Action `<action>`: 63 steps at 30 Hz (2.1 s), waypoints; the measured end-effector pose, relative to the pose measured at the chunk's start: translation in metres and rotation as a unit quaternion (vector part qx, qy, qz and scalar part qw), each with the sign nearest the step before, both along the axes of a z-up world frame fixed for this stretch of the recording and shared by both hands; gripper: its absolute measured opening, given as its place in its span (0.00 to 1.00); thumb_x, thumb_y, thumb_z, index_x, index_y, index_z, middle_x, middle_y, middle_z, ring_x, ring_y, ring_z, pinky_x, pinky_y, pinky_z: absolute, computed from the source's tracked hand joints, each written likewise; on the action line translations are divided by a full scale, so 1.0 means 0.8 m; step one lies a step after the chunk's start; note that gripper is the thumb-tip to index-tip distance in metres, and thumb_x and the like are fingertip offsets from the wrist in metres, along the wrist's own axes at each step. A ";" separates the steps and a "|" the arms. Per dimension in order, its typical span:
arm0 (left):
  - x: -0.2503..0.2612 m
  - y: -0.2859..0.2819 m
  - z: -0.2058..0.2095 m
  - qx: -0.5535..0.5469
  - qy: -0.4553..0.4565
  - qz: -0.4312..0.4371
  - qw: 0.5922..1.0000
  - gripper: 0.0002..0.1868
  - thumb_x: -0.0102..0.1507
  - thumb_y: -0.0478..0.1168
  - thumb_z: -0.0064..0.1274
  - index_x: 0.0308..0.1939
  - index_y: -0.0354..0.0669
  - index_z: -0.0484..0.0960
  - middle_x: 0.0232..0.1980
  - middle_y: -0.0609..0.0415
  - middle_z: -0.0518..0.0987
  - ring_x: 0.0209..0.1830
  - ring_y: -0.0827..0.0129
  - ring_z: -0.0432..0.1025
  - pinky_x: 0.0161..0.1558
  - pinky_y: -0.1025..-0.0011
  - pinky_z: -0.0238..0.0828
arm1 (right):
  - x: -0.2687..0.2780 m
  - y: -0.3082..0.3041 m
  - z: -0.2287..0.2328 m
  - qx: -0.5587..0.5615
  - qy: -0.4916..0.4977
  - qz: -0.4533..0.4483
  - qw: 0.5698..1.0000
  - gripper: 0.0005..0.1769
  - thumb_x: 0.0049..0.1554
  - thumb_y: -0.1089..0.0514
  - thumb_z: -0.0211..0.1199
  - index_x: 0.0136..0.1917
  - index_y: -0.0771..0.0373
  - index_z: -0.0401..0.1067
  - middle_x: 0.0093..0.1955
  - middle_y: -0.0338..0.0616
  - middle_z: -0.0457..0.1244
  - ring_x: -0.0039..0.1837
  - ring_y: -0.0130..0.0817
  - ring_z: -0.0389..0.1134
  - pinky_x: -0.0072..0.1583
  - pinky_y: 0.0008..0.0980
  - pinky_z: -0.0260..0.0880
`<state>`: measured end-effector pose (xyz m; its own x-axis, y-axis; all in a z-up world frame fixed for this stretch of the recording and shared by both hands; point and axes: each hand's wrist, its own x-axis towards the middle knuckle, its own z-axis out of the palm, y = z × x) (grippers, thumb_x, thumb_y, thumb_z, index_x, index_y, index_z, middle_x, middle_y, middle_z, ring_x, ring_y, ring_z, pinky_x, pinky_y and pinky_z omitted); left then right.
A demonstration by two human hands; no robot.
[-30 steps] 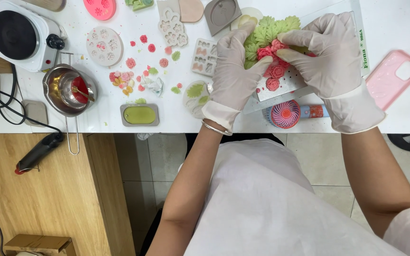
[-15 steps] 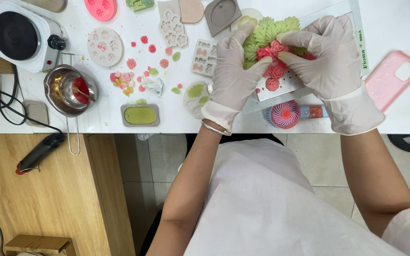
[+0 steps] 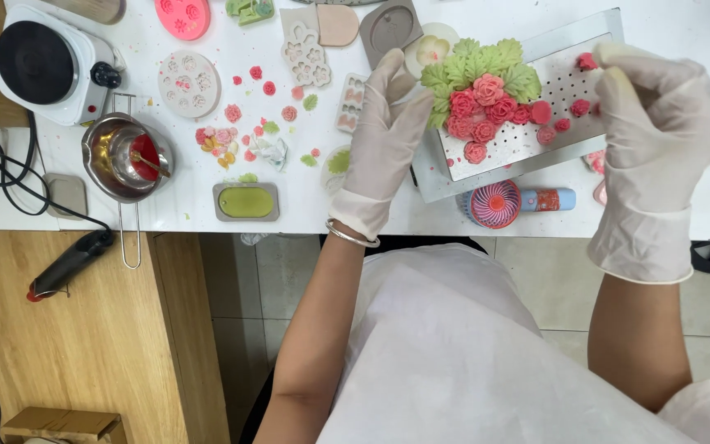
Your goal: Decorating a handmade candle with wax flowers and leaves.
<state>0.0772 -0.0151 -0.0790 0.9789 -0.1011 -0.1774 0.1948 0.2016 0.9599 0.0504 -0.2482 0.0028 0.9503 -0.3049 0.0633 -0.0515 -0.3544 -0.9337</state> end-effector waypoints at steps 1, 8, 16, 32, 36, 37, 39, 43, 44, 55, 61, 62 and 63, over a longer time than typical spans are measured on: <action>-0.003 0.004 -0.014 -0.047 0.012 0.011 0.999 0.38 0.68 0.42 0.58 0.78 0.39 0.57 0.68 0.47 0.70 0.66 0.69 0.68 0.67 0.71 0.66 | -0.003 -0.002 -0.004 0.044 0.018 -0.040 0.998 0.05 0.66 0.64 0.69 0.56 0.63 0.76 0.56 0.44 0.69 0.48 0.22 0.70 0.49 0.17 0.73; 0.015 0.014 -0.016 -0.077 0.033 -0.028 0.996 0.27 0.70 0.41 0.56 0.71 0.34 0.69 0.65 0.50 0.75 0.64 0.71 0.69 0.65 0.73 0.67 | 0.005 0.000 -0.019 -0.194 -0.128 0.117 0.966 0.09 0.73 0.70 0.59 0.65 0.73 0.72 0.62 0.58 0.67 0.63 0.41 0.68 0.67 0.36 0.71; 0.029 0.008 -0.013 -0.029 0.047 -0.070 0.996 0.22 0.71 0.41 0.53 0.66 0.33 0.75 0.57 0.54 0.78 0.54 0.75 0.70 0.58 0.75 0.69 | 0.025 0.011 -0.015 -0.287 -0.072 0.167 0.940 0.13 0.67 0.67 0.58 0.64 0.65 0.76 0.57 0.51 0.71 0.56 0.38 0.71 0.64 0.39 0.67; -0.091 0.222 0.106 0.312 -0.128 0.064 0.939 0.25 0.70 0.35 0.54 0.72 0.37 0.68 0.68 0.45 0.76 0.66 0.59 0.74 0.70 0.66 0.70 | -0.042 0.162 0.043 -0.013 -0.108 0.024 0.994 0.10 0.74 0.73 0.55 0.64 0.66 0.73 0.57 0.45 0.68 0.56 0.25 0.68 0.62 0.23 0.69; -0.147 0.344 0.087 0.379 -0.102 0.191 0.900 0.22 0.68 0.33 0.55 0.67 0.37 0.71 0.65 0.45 0.74 0.64 0.58 0.73 0.67 0.65 0.70 | -0.046 0.290 -0.001 0.108 -0.014 0.165 0.980 0.21 0.67 0.69 0.62 0.72 0.64 0.64 0.60 0.44 0.65 0.59 0.27 0.67 0.62 0.27 0.70; -0.159 0.373 0.077 0.411 -0.088 0.240 0.875 0.20 0.68 0.32 0.57 0.64 0.37 0.73 0.63 0.46 0.75 0.61 0.59 0.73 0.65 0.66 0.71 | -0.042 0.321 -0.007 0.080 0.029 0.227 0.970 0.28 0.63 0.66 0.63 0.75 0.63 0.62 0.60 0.45 0.65 0.58 0.30 0.66 0.59 0.29 0.69; -0.173 0.417 0.074 0.452 -0.082 0.247 0.853 0.21 0.65 0.31 0.58 0.62 0.37 0.74 0.62 0.45 0.75 0.62 0.56 0.71 0.65 0.63 0.68 | -0.033 0.371 -0.005 -0.051 0.042 0.327 0.943 0.30 0.59 0.62 0.66 0.73 0.63 0.62 0.59 0.51 0.65 0.56 0.38 0.67 0.57 0.35 0.69; -0.178 0.471 0.064 0.485 -0.118 0.256 0.828 0.21 0.65 0.30 0.59 0.61 0.38 0.74 0.61 0.47 0.75 0.65 0.55 0.68 0.66 0.62 0.67 | -0.019 0.429 0.006 -0.347 0.162 0.454 0.804 0.28 0.59 0.50 0.66 0.71 0.51 0.67 0.52 0.53 0.66 0.55 0.51 0.69 0.57 0.46 0.68; -0.174 0.478 0.062 0.483 -0.120 0.252 0.830 0.21 0.65 0.30 0.59 0.61 0.38 0.74 0.61 0.47 0.75 0.65 0.55 0.68 0.66 0.62 0.67 | -0.022 0.434 0.002 -0.348 0.164 0.450 0.806 0.28 0.59 0.50 0.66 0.71 0.51 0.67 0.52 0.53 0.66 0.55 0.51 0.69 0.57 0.46 0.68; -0.068 0.420 0.088 0.318 -0.165 0.040 0.933 0.17 0.68 0.34 0.56 0.60 0.39 0.75 0.58 0.48 0.77 0.53 0.63 0.75 0.60 0.67 0.73 | -0.084 0.317 0.007 0.016 0.177 -0.065 0.982 0.13 0.61 0.60 0.66 0.59 0.64 0.78 0.51 0.39 0.71 0.50 0.23 0.68 0.54 0.22 0.68; -0.046 0.325 0.108 0.319 -0.247 -0.049 0.914 0.13 0.67 0.33 0.57 0.56 0.41 0.77 0.54 0.52 0.79 0.53 0.63 0.75 0.62 0.65 0.71 | -0.110 0.118 -0.032 -0.172 0.053 -0.305 0.935 0.15 0.60 0.63 0.73 0.60 0.66 0.79 0.51 0.39 0.71 0.50 0.22 0.71 0.52 0.21 0.74; -0.046 0.311 0.107 0.317 -0.248 -0.054 0.914 0.13 0.67 0.33 0.57 0.56 0.41 0.77 0.54 0.52 0.79 0.53 0.63 0.75 0.62 0.65 0.71 | -0.107 0.104 -0.042 -0.173 0.055 -0.310 0.933 0.15 0.60 0.63 0.73 0.60 0.66 0.79 0.51 0.39 0.71 0.50 0.22 0.71 0.52 0.21 0.74; -0.046 0.296 0.106 0.305 -0.241 -0.064 0.919 0.13 0.67 0.32 0.56 0.56 0.41 0.77 0.54 0.52 0.79 0.53 0.63 0.75 0.60 0.66 0.71 | -0.105 0.088 -0.051 -0.206 0.059 -0.294 0.931 0.15 0.59 0.62 0.75 0.60 0.65 0.79 0.51 0.38 0.70 0.50 0.22 0.71 0.53 0.21 0.74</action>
